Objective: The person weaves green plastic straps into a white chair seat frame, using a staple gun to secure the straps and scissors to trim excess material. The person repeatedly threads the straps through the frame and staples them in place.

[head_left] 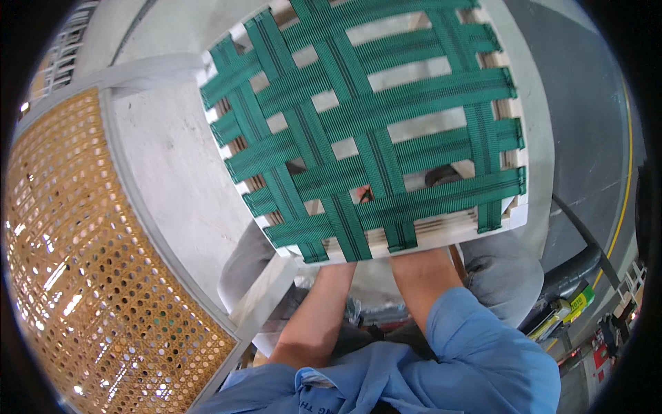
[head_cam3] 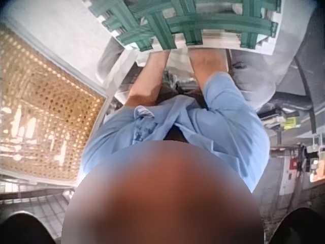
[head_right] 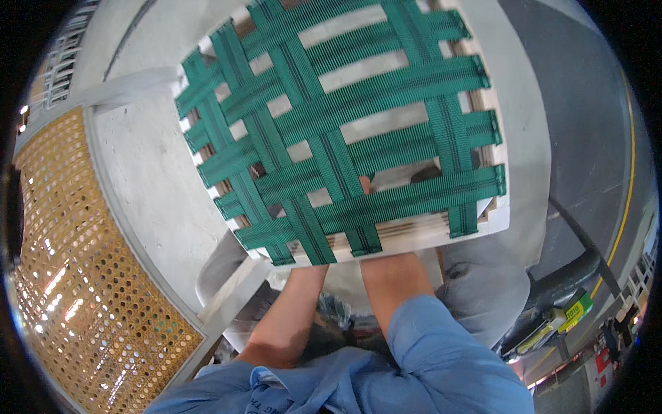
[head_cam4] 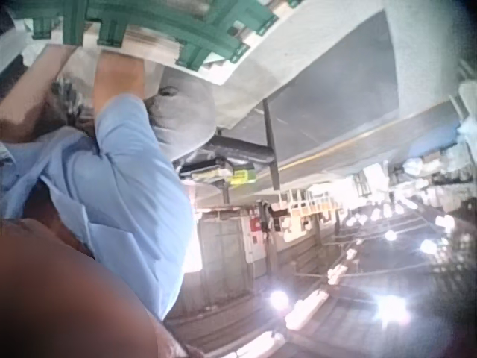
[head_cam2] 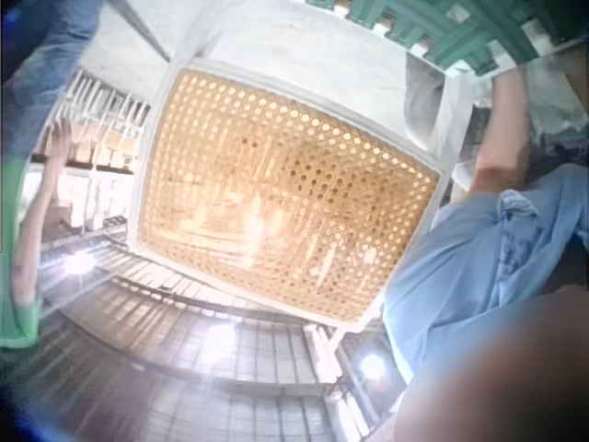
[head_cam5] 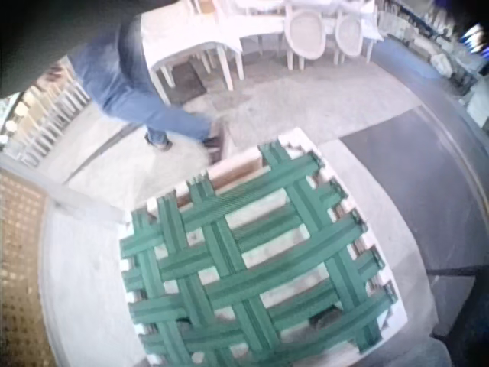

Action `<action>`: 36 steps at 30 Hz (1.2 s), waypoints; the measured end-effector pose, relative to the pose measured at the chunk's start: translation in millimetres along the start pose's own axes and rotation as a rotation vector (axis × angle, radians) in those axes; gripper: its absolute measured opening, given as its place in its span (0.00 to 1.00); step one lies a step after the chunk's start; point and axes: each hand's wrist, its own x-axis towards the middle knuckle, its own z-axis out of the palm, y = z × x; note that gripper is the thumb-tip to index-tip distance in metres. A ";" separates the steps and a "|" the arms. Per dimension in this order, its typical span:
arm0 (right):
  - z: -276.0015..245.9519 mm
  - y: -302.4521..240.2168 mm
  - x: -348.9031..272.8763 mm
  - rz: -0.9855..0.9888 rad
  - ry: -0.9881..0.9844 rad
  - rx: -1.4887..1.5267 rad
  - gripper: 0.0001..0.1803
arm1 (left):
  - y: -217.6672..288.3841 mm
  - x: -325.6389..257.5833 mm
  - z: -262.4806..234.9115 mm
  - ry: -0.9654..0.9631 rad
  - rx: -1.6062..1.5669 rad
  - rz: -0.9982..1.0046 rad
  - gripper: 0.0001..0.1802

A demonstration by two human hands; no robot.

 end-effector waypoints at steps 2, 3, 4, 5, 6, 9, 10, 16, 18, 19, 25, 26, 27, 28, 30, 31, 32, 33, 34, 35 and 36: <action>-0.2 -3.9 -0.9 -0.020 -0.024 0.006 0.16 | 2.5 5.9 -2.9 -0.075 0.003 -0.051 0.27; 0.0 -4.2 -3.0 -0.016 -0.030 -0.006 0.16 | 1.9 9.5 -5.0 -0.112 -0.003 -0.066 0.27; 0.5 -5.1 -7.3 -0.021 -0.034 -0.023 0.16 | 2.0 12.4 -7.5 -0.147 -0.011 -0.084 0.27; 1.9 -5.7 -11.3 -0.023 -0.041 -0.036 0.16 | 2.6 15.4 -9.1 -0.183 -0.016 -0.103 0.27; 5.4 -4.0 -18.4 -0.003 -0.032 -0.080 0.16 | 4.0 19.1 -15.9 -0.221 -0.043 -0.103 0.27; -5.3 -14.3 -47.7 0.027 -0.009 -0.133 0.16 | 3.1 28.9 -26.7 -0.373 -0.057 -0.160 0.26; -14.0 -19.9 -61.3 0.049 0.007 -0.180 0.16 | 2.4 33.5 -30.9 -0.444 -0.058 -0.181 0.26; -30.9 -37.4 -202.9 -0.449 -0.034 -1.586 0.17 | 3.1 65.2 -30.8 -0.089 0.065 -0.319 0.20; -22.1 -55.5 -296.8 -0.793 -0.274 -1.380 0.14 | 11.3 65.8 -13.7 0.185 0.083 -0.340 0.11; -40.8 -68.3 -330.1 -0.949 -0.195 -1.244 0.12 | 6.8 61.6 -6.4 0.230 0.099 -0.354 0.08; -252.3 -190.7 -468.1 -1.182 1.201 -1.267 0.20 | -21.2 28.5 12.9 0.366 0.167 -0.286 0.06; -271.9 -203.2 -475.2 -1.021 1.416 -1.318 0.24 | -22.0 28.1 11.2 0.357 0.151 -0.307 0.06; -286.5 -212.5 -471.8 -0.960 1.391 -1.358 0.26 | -16.7 30.9 7.9 0.350 0.134 -0.321 0.06; -295.3 -222.4 -467.2 -0.904 1.363 -1.400 0.28 | -14.4 35.6 7.2 0.340 0.111 -0.335 0.06; -296.3 -239.8 -454.3 -0.840 1.314 -1.431 0.31 | -7.2 44.9 8.0 0.284 0.053 -0.365 0.16; -296.0 -244.1 -445.8 -0.819 1.310 -1.414 0.31 | 2.3 45.1 5.5 0.265 0.025 -0.369 0.20; -288.8 -249.6 -438.1 -0.812 1.288 -1.420 0.32 | -2.3 45.2 7.4 0.406 0.082 -0.281 0.08; -290.2 -247.7 -438.1 -0.870 1.317 -1.416 0.31 | -3.4 41.7 8.4 0.380 -0.031 -0.261 0.11; -299.3 -244.9 -459.2 -0.965 1.297 -1.302 0.32 | -14.1 39.7 6.7 0.348 0.007 -0.310 0.13; -277.2 -241.0 -444.6 -0.888 1.170 -1.287 0.32 | -0.8 35.8 11.4 0.296 0.075 -0.236 0.14; -283.1 -231.7 -455.7 -1.088 1.100 -1.293 0.33 | -3.3 30.3 14.6 0.262 -0.010 -0.301 0.14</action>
